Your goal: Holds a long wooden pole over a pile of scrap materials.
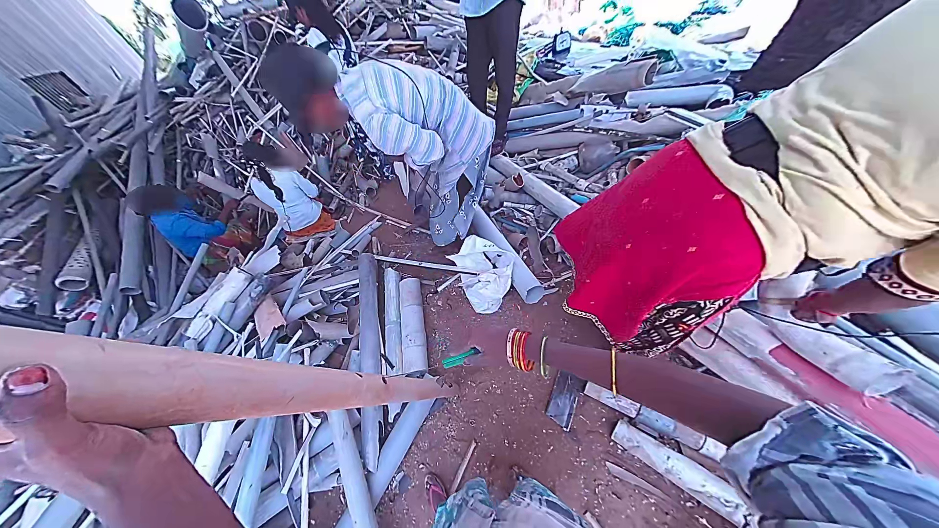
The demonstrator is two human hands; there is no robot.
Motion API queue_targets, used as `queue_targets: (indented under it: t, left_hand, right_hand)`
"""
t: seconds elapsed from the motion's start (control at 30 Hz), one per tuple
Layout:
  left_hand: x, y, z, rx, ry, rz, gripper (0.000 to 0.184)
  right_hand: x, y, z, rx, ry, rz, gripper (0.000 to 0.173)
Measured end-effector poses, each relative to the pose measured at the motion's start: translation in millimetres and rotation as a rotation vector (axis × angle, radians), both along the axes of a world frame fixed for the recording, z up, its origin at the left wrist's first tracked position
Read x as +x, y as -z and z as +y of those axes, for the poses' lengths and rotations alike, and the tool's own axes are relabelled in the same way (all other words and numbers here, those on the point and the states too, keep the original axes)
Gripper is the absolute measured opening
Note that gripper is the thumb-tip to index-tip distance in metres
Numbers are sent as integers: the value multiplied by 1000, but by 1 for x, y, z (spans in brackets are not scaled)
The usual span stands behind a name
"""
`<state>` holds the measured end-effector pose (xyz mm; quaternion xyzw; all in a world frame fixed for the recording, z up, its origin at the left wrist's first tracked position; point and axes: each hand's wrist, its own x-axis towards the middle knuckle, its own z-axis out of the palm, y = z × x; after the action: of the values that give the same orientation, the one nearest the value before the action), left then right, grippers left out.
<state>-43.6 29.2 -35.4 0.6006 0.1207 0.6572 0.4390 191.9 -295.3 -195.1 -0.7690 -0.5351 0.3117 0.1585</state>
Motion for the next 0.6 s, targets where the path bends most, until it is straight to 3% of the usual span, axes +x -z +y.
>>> queue_targets:
  t: [0.07, 0.17, 0.33, 0.4, 0.5, 0.6]
  left_hand:
    - [2, 0, 0, 12, 37, 0, 43]
    - [7, 3, -3, 15, 85, 1, 37]
    - [17, 5, -4, 54, 105, -1, 57]
    - [19, 6, -4, 74, 107, -5, 54]
    - [19, 4, -12, 46, 77, -12, 57]
    - [20, -2, -28, 34, 48, -6, 72]
  right_hand:
    - [-2, -19, 1, -145, -6, -71, 42]
    - [6, -20, -2, -99, -48, -132, 37]
    - [13, -38, -1, -69, -190, -304, 35]
    - [14, -45, 1, -63, -238, -359, 36]
    - [8, -61, 1, -45, -228, -350, 34]
    - [6, -61, -5, -83, -226, -347, 36]
